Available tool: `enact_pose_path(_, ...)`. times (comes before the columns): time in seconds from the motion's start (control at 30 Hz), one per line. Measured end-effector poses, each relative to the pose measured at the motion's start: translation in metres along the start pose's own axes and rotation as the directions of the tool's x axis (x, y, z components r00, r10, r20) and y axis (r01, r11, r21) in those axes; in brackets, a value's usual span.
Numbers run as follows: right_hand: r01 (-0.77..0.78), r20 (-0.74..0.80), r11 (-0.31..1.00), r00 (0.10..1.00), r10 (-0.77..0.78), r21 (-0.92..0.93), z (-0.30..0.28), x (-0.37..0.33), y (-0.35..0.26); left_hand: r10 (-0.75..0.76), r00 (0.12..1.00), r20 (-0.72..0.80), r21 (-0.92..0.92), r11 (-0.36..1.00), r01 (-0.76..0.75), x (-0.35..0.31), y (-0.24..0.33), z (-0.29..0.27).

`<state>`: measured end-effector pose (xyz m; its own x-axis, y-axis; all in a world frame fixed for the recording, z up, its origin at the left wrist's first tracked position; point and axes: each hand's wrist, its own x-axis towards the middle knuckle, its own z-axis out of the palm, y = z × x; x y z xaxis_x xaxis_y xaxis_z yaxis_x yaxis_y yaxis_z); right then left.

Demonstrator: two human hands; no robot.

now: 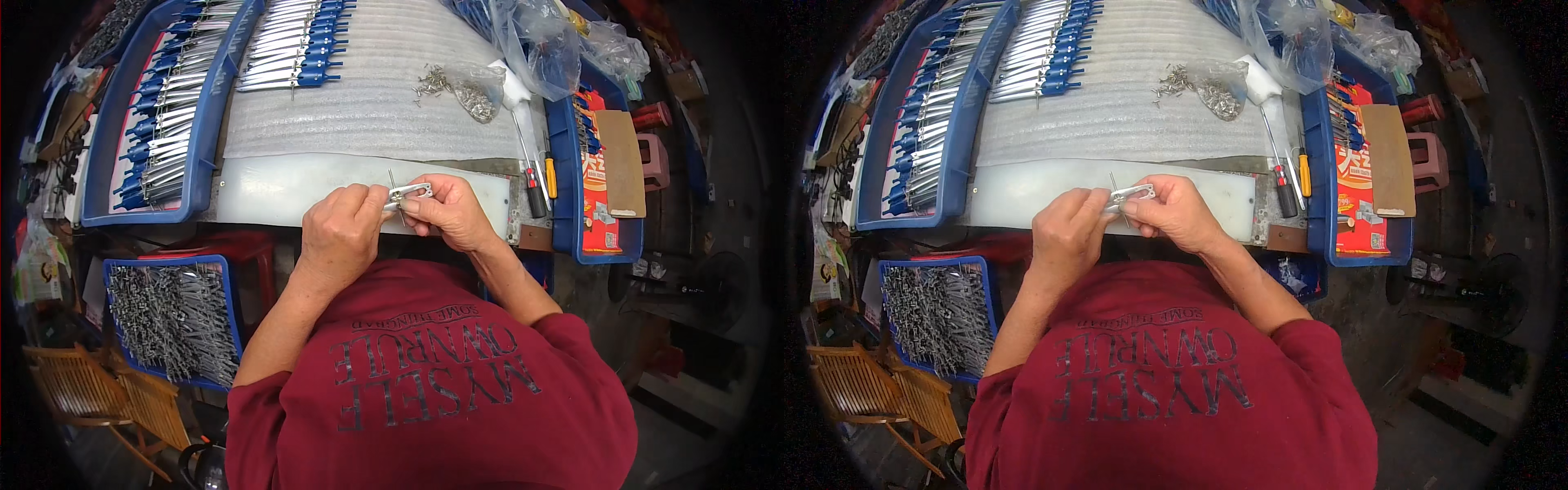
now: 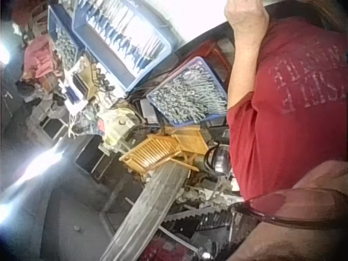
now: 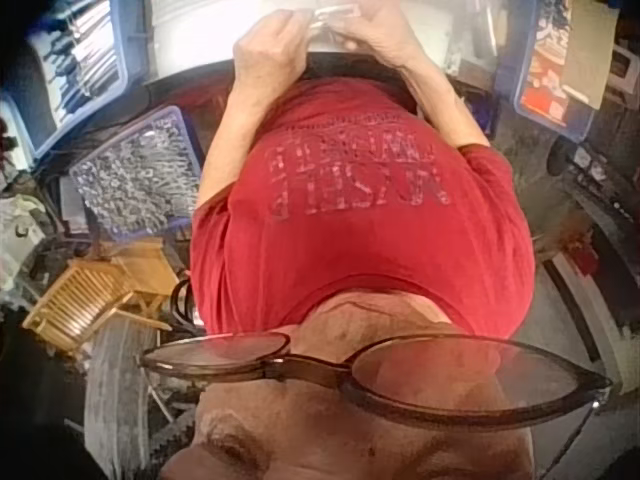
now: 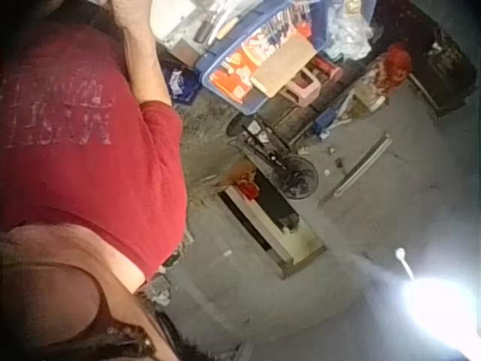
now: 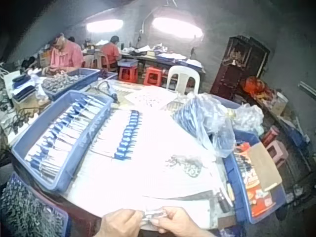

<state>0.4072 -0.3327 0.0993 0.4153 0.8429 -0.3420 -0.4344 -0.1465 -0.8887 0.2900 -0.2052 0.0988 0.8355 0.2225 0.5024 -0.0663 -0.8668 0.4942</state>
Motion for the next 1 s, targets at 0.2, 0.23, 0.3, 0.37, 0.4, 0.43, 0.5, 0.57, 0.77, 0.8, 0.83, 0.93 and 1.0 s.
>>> enact_pose_path(0.2, 0.022, -0.043, 1.0, 0.999, -0.022, 0.001, 0.004, 0.003, 0.003, -0.001, 1.0, -0.012, 0.011, 1.0, 0.002, 0.0, 0.001, 0.001)
enact_pose_path(0.23, 0.053, -0.038, 0.998, 0.998, -0.052, 0.015, 0.003, 0.004, 0.005, -0.006, 1.0, -0.019, 0.008, 1.0, 0.006, 0.0, 0.001, 0.002)
enact_pose_path(0.3, 0.062, -0.031, 0.997, 0.998, -0.061, 0.037, 0.001, 0.005, 0.008, -0.007, 1.0, -0.018, 0.003, 1.0, 0.007, 0.0, 0.001, 0.002)
enact_pose_path(0.37, 0.072, -0.024, 0.996, 0.997, -0.071, 0.059, 0.002, 0.004, 0.007, -0.009, 1.0, -0.018, -0.002, 1.0, 0.009, 0.0, 0.001, 0.002)
enact_pose_path(0.4, 0.059, -0.029, 0.996, 0.998, -0.057, 0.061, 0.002, 0.004, 0.006, -0.014, 1.0, -0.018, -0.006, 1.0, 0.014, 0.0, 0.001, 0.002)
enact_pose_path(0.43, 0.045, -0.035, 0.997, 0.998, -0.043, 0.064, 0.003, 0.004, 0.005, -0.019, 1.0, -0.017, -0.011, 1.0, 0.019, 0.0, 0.001, 0.002)
enact_pose_path(0.5, 0.061, -0.013, 0.995, 0.998, -0.06, 0.075, 0.004, 0.004, 0.005, -0.021, 1.0, -0.018, -0.006, 1.0, 0.021, 0.0, 0.0, 0.001)
enact_pose_path(0.57, 0.076, 0.007, 0.993, 0.997, -0.077, 0.087, 0.004, 0.003, 0.005, -0.023, 1.0, -0.02, -0.002, 1.0, 0.023, 0.001, 0.0, 0.0)
enact_pose_path(0.77, 0.084, 0.011, 0.989, 0.996, -0.086, 0.118, 0.002, 0.004, 0.009, 0.018, 0.997, -0.079, 0.029, 0.999, -0.016, 0.002, 0.001, 0.001)
enact_pose_path(0.8, 0.084, 0.005, 0.988, 0.996, -0.086, 0.128, 0.003, 0.004, 0.01, 0.002, 0.998, -0.065, 0.007, 1.0, -0.001, 0.001, 0.001, 0.001)
enact_pose_path(0.83, 0.084, 0.0, 0.987, 0.996, -0.085, 0.137, 0.004, 0.003, 0.01, -0.015, 0.999, -0.051, -0.013, 1.0, 0.015, 0.0, 0.002, 0.0)
enact_pose_path(0.93, 0.074, 0.0, 0.985, 0.997, -0.075, 0.153, 0.005, 0.002, 0.008, -0.03, 0.999, -0.038, -0.012, 0.999, 0.03, 0.0, 0.003, -0.001)
enact_pose_path(1.0, 0.069, 0.008, 0.982, 0.997, -0.071, 0.175, 0.006, 0.002, 0.008, -0.031, 0.999, -0.04, -0.028, 0.999, 0.03, -0.001, 0.003, -0.001)
